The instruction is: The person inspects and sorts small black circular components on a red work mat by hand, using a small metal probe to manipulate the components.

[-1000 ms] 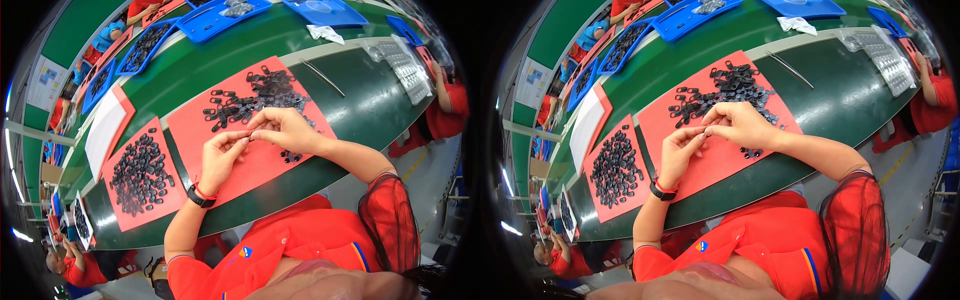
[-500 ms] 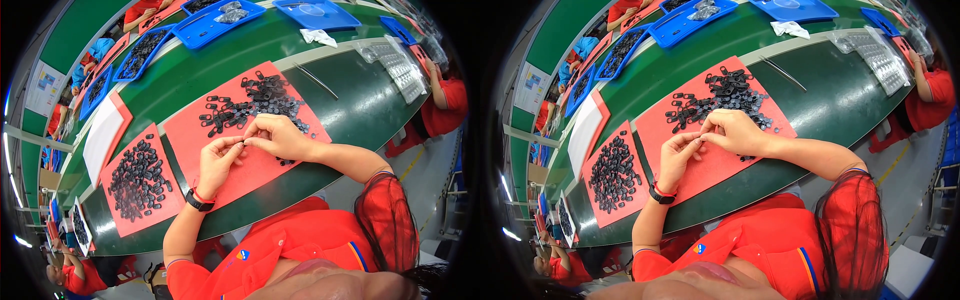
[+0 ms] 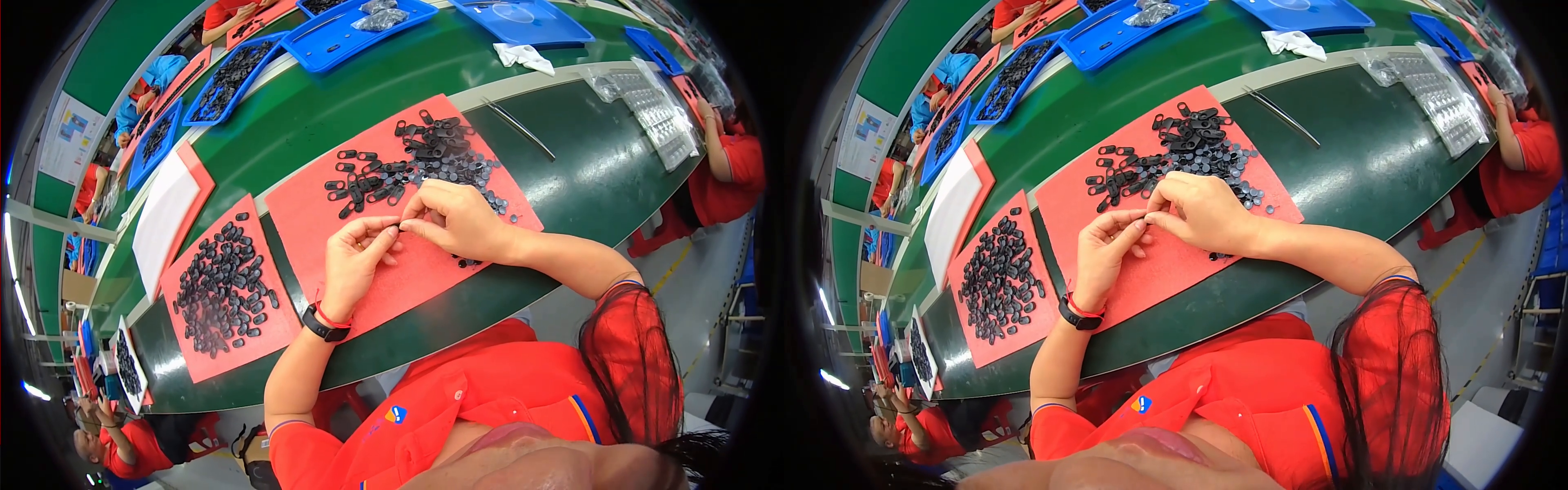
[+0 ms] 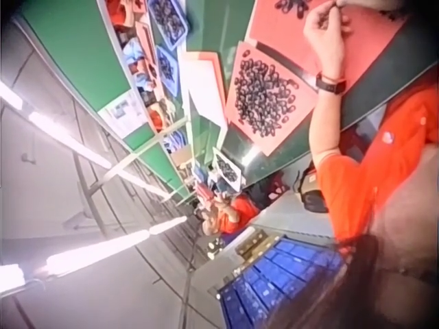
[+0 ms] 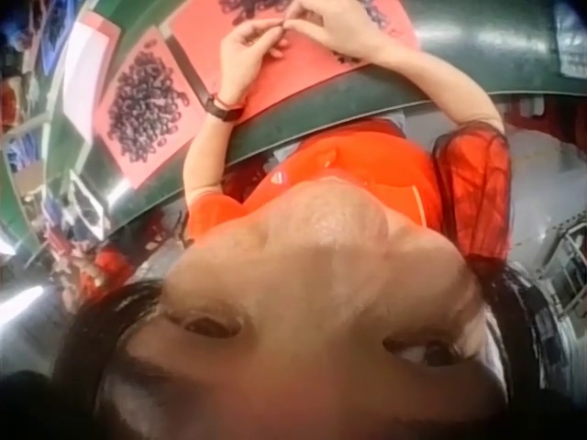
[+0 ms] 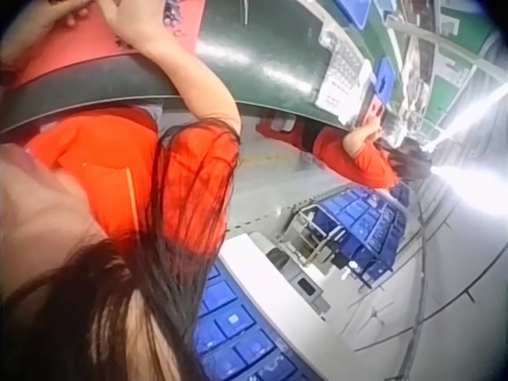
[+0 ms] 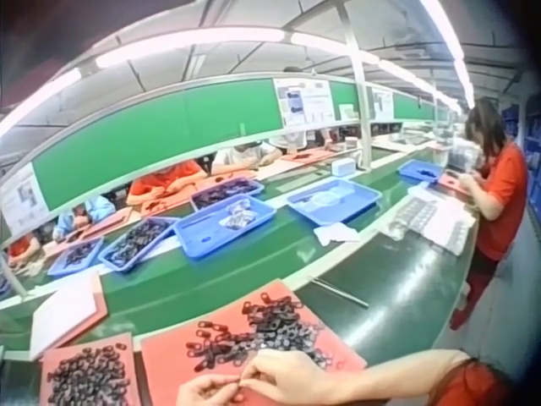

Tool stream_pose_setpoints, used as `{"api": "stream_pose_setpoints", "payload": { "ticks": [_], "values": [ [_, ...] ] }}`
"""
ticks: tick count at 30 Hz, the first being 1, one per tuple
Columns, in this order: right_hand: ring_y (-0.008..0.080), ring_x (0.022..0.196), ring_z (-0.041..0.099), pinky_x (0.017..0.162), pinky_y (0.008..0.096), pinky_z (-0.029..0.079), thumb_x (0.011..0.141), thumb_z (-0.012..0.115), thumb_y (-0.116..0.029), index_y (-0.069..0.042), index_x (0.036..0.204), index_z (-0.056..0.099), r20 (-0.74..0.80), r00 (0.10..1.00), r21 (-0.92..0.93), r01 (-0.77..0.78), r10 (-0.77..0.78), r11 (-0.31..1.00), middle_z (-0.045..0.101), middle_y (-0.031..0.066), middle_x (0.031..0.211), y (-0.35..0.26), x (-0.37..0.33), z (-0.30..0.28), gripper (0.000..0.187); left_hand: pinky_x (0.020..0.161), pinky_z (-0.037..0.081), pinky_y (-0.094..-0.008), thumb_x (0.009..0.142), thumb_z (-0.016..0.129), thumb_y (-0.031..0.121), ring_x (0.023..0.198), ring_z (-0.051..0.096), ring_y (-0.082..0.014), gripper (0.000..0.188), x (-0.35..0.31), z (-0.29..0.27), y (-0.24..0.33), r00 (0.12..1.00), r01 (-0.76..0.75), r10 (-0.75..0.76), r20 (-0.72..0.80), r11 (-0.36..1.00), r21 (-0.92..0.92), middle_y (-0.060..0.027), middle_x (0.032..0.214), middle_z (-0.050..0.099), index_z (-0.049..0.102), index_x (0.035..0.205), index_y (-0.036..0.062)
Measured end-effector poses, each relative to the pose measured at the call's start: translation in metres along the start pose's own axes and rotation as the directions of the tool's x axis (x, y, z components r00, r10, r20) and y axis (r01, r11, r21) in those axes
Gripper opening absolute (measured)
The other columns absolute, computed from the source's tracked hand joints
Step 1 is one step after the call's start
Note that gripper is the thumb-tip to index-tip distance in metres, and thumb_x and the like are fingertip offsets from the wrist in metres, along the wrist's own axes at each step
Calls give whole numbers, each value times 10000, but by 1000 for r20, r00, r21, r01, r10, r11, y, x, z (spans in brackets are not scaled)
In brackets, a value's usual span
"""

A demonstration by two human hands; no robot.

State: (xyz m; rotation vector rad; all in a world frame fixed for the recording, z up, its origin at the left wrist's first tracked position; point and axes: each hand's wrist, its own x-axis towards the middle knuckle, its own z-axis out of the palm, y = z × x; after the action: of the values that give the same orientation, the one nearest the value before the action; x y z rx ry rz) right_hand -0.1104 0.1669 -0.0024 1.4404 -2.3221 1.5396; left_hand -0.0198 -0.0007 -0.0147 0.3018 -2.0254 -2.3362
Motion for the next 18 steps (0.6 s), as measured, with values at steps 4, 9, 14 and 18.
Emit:
{"api": "stream_pose_setpoints", "payload": {
  "ticks": [4, 9, 14, 18],
  "values": [
    [116, 511, 461, 472, 260, 375, 768, 678, -70, -29, 821, 605, 4, 1000, 17, -19, 19, 1000, 523, 42, 691, -2, -1, 2, 99, 587, 526, -209, 860, 586, 27, 722, 632, -123, 202, 0, -1, -1, 1000, 21, -21, -19, 1000, -7, -109, 860, 645, 579, 1037, -68],
    [112, 552, 456, 503, 254, 372, 785, 671, -89, -28, 820, 612, 4, 1000, 35, -29, 29, 999, 512, 43, 706, 1, 1, 1, 92, 611, 522, -229, 864, 565, 15, 734, 636, -152, 213, -1, -3, -1, 998, 52, -53, -37, 998, -25, -126, 903, 642, 559, 1058, -74],
    [80, 552, 438, 493, 241, 350, 795, 666, -107, -23, 792, 620, 20, 985, 119, -173, 172, 978, 503, 16, 702, -2, 5, -3, 95, 598, 535, -221, 858, 576, 18, 721, 638, -142, 209, 4, -2, 4, 999, 33, -34, -17, 998, -62, -127, 854, 641, 561, 1040, -83],
    [77, 545, 426, 489, 237, 337, 792, 665, -115, -15, 778, 616, 37, 977, 116, -213, 210, 970, 500, 14, 695, -2, 5, -3, 112, 598, 538, -221, 851, 578, 16, 721, 640, -137, 197, 4, 0, 4, 999, 47, -48, -8, 997, -55, -133, 866, 645, 571, 1022, -81]
  ]
}}
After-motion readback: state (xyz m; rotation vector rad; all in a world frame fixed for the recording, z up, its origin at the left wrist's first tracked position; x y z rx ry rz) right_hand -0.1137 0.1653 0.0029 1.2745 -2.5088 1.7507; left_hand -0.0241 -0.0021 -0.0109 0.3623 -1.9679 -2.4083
